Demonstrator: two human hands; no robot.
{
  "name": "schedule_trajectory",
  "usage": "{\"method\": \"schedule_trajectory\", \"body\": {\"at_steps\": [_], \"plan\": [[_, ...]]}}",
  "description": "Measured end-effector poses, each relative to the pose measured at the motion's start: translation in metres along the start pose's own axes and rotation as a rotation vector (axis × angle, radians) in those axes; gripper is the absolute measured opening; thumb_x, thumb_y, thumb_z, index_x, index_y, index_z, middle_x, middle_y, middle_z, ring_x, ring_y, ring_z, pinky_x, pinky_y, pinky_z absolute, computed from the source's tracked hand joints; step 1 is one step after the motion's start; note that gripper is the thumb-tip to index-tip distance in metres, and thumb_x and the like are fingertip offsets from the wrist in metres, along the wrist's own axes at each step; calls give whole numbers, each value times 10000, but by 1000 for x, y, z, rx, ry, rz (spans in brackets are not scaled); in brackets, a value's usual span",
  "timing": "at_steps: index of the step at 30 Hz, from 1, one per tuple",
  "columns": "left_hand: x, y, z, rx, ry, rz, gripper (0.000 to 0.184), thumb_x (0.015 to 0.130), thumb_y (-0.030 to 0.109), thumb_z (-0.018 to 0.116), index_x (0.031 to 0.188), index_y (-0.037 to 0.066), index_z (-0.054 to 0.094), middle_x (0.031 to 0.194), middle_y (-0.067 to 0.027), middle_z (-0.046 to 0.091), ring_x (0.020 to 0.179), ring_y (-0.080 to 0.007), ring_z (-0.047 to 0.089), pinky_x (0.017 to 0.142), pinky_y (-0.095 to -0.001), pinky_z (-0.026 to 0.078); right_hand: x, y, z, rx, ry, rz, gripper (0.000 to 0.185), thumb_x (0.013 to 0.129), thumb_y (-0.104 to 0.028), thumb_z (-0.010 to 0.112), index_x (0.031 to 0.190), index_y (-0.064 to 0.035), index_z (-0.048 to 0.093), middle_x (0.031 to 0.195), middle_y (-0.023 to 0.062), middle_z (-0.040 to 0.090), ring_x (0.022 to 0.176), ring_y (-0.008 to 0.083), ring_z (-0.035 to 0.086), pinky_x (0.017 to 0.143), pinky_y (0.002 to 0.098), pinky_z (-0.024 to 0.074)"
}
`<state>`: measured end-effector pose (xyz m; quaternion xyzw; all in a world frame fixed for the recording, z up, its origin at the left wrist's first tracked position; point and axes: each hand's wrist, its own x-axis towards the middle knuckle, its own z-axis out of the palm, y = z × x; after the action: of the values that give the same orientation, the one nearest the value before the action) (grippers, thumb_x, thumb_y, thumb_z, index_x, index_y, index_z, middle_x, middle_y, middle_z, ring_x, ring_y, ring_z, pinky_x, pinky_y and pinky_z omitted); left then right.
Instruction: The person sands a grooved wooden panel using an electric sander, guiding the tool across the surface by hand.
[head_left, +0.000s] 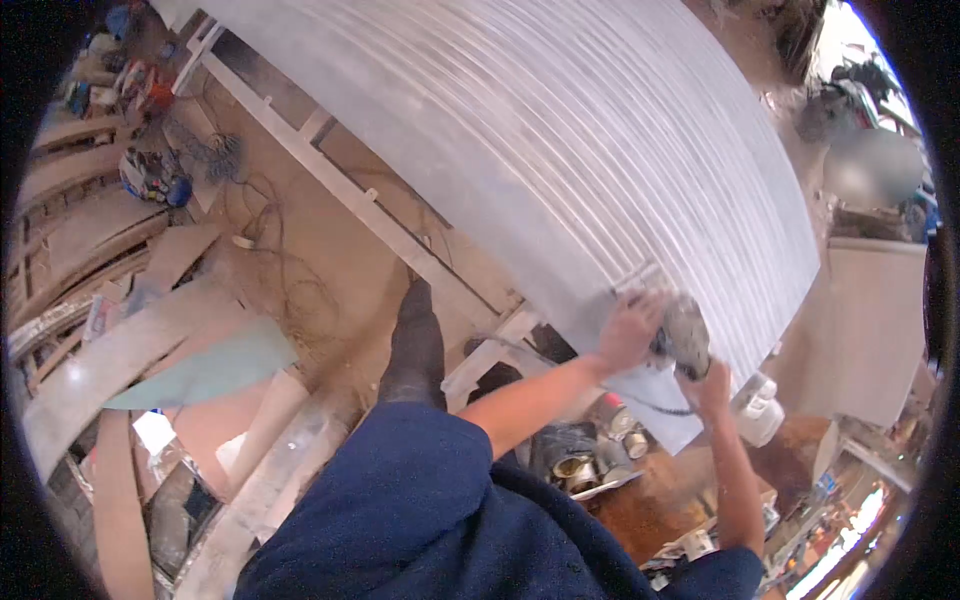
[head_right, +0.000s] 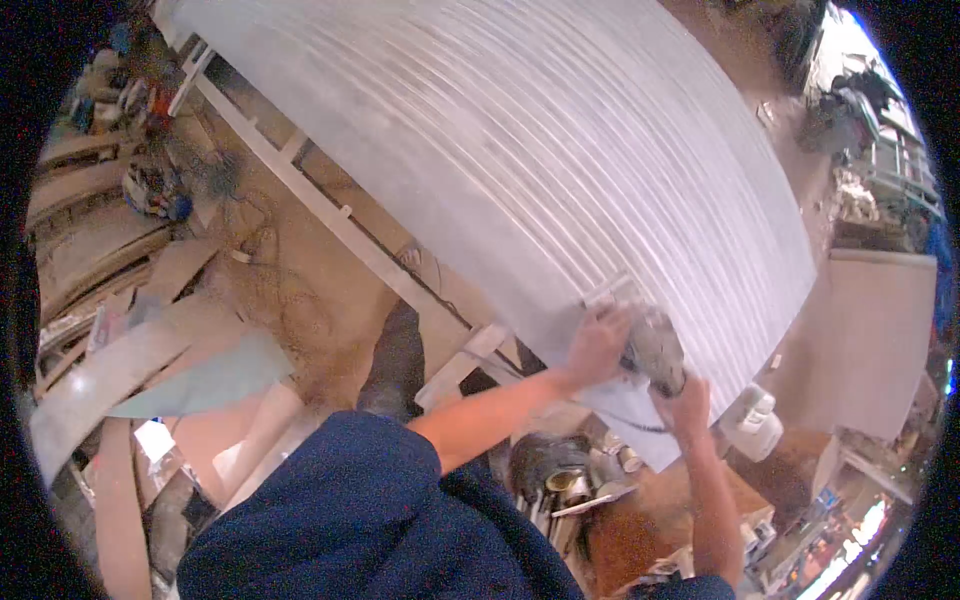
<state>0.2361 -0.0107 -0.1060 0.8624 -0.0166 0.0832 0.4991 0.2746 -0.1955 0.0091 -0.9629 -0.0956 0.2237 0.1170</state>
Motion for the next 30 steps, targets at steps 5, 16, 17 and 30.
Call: {"method": "schedule_trajectory", "body": {"at_steps": [5, 16, 17, 30], "plan": [[14, -2, -11, -122, -11, 20, 1009, 604, 341, 861, 1452, 14, 423, 1410, -130, 542, 1357, -228, 470, 1159, -472, 272, 8, -33, -9, 89, 0, 109, 353, 704, -227, 785, 934, 34, 727, 798, 236, 714, 805, 356, 731, 721, 413, 557], [110, -198, -277, 257, 434, 42, 880, 517, 514, 869, 1224, 57, 615, 1244, -98, 636, 1259, -261, 551, 1112, -492, 316, 205, -344, 1, -56, -47, -246, 470, 731, -371, 812, 874, 66, 711, 742, 274, 664, 769, 427, 688, 669, 448, 526], [125, -213, -303, 237, 448, 48, 871, 513, 508, 877, 1227, 82, 617, 1228, -87, 645, 1243, -255, 561, 1105, -493, 322, 223, -368, 5, -53, -44, -269, 480, 737, -383, 808, 866, 68, 709, 739, 280, 657, 762, 430, 686, 669, 452, 522], [236, -366, -530, -69, 359, -6, 734, 613, 246, 953, 1238, 58, 616, 1185, -65, 698, 1107, -166, 650, 949, -344, 533, 370, -606, 18, -124, 80, -560, 362, 743, -294, 710, 817, 60, 713, 834, 273, 703, 816, 389, 721, 714, 454, 563]]}}
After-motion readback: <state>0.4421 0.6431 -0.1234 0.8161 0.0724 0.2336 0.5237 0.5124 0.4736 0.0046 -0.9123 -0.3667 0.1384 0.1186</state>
